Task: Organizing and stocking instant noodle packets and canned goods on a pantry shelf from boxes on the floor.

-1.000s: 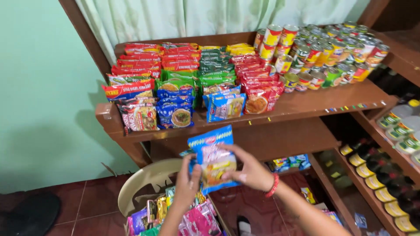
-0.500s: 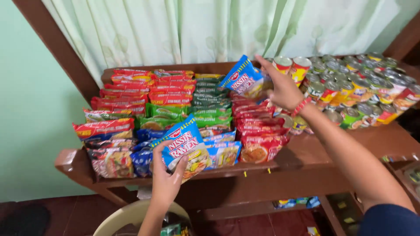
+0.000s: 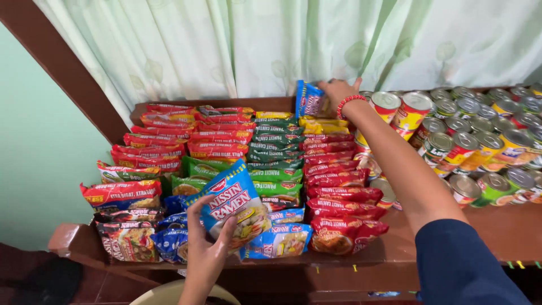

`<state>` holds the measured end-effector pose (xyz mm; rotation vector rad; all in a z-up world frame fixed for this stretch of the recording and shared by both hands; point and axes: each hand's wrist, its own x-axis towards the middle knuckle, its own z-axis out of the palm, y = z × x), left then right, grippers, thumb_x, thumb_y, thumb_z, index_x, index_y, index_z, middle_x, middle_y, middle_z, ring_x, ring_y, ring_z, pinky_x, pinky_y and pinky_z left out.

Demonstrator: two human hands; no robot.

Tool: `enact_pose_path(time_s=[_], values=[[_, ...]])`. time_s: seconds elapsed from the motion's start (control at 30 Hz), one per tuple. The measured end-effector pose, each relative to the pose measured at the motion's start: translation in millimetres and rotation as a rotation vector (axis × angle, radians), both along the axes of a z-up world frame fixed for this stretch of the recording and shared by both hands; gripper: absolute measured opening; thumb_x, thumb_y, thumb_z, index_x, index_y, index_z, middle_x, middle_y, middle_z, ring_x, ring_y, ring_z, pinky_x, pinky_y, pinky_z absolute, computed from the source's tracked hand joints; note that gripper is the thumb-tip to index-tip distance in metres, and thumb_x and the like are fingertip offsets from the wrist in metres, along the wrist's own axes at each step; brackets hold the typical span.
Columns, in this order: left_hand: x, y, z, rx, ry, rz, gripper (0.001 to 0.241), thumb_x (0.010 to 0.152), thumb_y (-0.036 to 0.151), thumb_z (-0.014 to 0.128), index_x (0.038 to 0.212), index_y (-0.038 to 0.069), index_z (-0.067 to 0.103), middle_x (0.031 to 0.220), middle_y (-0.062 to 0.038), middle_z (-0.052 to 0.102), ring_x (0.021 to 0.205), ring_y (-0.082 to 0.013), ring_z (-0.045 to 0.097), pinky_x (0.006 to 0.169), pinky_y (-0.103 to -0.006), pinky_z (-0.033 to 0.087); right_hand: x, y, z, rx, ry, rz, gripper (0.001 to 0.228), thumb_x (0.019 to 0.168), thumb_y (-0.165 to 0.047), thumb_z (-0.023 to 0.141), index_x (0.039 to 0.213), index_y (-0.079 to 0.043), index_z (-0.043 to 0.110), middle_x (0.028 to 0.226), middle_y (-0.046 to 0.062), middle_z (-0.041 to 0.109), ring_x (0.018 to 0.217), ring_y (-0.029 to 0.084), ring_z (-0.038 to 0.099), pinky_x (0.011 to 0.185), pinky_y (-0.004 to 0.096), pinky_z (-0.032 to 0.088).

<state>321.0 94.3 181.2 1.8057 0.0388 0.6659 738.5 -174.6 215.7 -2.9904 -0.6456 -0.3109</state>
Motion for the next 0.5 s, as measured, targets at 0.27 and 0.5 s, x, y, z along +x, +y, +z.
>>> enact_pose_path(time_s=[0.27,0.5], values=[[33.6,-11.2,2.0,-0.116,0.016,-0.113,0.056,0.09,0.011,0.072,0.138,0.008,0.043,0.12,-0.01,0.06,0.105,-0.0139,0.063,0.087,-0.0284,0.055,46.1,-0.9,-38.1,-0.158,-0.087,-0.042,0.064,0.094,-0.027,0.066,0.154,-0.025,0.043,0.147,0.021,0.049,0.141,0.04,0.039,0.104,0.077,0.026],[49.4,-34.9,13.1,-0.241,0.131,-0.26,0.055,0.091,0.008,0.07,0.138,0.011,0.042,0.114,-0.01,0.064,0.094,-0.011,0.064,0.074,-0.0245,0.056,82.3,-9.3,-46.0,-0.282,0.075,-0.018,0.068,0.095,-0.032,0.063,0.157,-0.027,0.036,0.156,0.018,0.042,0.148,0.037,0.031,0.11,0.073,0.025]])
